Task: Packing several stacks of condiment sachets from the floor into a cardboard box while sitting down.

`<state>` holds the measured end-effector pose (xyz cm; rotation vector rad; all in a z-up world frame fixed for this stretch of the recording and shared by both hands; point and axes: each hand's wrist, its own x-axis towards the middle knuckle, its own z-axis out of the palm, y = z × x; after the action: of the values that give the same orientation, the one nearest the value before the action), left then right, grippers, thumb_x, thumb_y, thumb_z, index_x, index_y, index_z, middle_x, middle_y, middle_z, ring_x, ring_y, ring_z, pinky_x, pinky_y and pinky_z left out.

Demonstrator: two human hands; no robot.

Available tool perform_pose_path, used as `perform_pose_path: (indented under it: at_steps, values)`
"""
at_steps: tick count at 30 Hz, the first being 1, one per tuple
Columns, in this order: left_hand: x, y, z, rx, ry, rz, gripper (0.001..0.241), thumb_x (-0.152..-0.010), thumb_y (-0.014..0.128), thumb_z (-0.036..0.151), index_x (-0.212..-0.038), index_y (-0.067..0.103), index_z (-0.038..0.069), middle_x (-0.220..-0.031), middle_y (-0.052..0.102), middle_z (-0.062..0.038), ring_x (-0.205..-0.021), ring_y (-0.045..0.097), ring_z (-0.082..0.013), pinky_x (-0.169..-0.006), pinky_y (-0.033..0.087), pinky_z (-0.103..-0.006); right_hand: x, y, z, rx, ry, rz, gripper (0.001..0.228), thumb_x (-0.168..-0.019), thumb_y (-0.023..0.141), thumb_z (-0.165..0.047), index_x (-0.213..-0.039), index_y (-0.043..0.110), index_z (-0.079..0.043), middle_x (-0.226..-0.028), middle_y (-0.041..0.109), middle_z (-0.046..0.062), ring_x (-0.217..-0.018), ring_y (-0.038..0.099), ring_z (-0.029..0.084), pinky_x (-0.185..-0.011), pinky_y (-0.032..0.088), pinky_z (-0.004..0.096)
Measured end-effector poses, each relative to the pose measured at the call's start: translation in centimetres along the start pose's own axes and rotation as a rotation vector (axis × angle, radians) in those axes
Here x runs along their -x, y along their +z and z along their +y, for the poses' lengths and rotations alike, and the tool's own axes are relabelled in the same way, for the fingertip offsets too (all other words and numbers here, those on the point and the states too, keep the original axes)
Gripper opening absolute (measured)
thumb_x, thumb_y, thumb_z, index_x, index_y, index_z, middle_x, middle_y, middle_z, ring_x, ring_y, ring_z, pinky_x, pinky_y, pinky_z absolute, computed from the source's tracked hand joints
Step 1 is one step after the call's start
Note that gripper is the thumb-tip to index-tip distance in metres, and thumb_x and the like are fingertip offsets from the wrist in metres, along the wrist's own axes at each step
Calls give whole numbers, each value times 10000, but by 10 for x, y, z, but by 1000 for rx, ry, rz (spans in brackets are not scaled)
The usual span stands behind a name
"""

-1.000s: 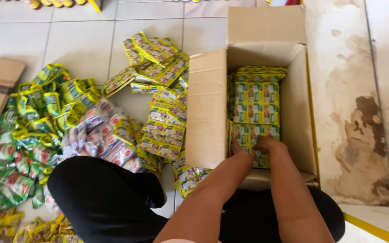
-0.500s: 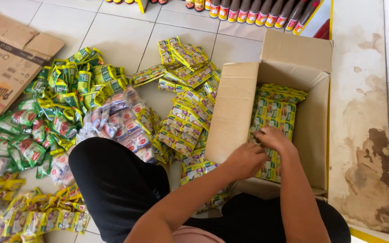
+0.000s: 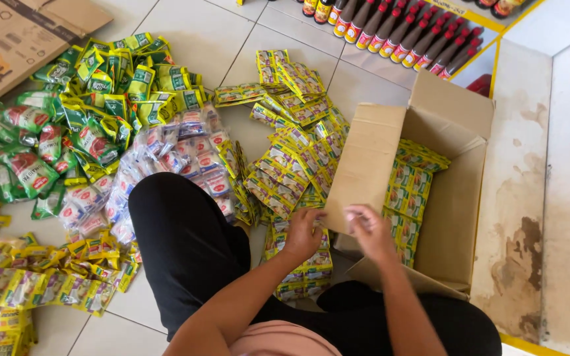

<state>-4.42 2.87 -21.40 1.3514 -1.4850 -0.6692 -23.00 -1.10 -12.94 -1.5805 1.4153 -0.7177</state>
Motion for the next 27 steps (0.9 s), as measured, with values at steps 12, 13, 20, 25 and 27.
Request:
perform_pose_path:
  at_steps: [12, 13, 20, 25, 27]
  values:
    - [8, 22, -135, -122, -773, -61, 403, -819, 757, 238, -1185, 616, 145, -1183, 625, -137, -1090, 620, -375, -900, 520, -511, -6, 120, 50, 9, -58, -152, 408, -939, 687, -187, -1319, 626, -50, -1177, 676, 114, -982, 717, 199, -828, 599, 349]
    - [7, 28, -153, -138, -880, 37, 359, -871, 722, 266, -1185, 605, 137, -1191, 619, -152, -1066, 626, -395, -873, 518, -529, -9, 124, 57, 60, -50, -164, 433, -932, 691, -197, -1331, 611, -49, -1225, 631, 134, -1020, 718, 208, -857, 601, 354]
    - [-5, 41, -214, -23, -1018, 464, 580, -781, 822, 286, -1189, 511, 15, -1144, 610, -226, -1070, 615, -401, -920, 488, -488, -41, 163, 106, -11, 159, -255, 534, -934, 672, -254, -1405, 522, -51, -1369, 610, 140, -1100, 694, 245, -914, 575, 394]
    - [-13, 86, -267, 398, -887, 586, 612, -810, 773, 206, -1286, 457, -15, -1206, 664, -220, -1095, 674, -349, -975, 508, -431, -61, 183, 104, -134, 423, -284, 585, -931, 676, -270, -1463, 482, -123, -1345, 631, 95, -1137, 642, 206, -869, 559, 412]
    - [-23, 82, -255, 392, -933, 580, 578, -799, 762, 191, -1263, 483, -12, -1182, 680, -215, -1077, 686, -350, -956, 521, -428, -72, 191, 126, -189, 506, -293, 567, -941, 660, -280, -1456, 478, -128, -1326, 648, 96, -1109, 670, 208, -837, 557, 407]
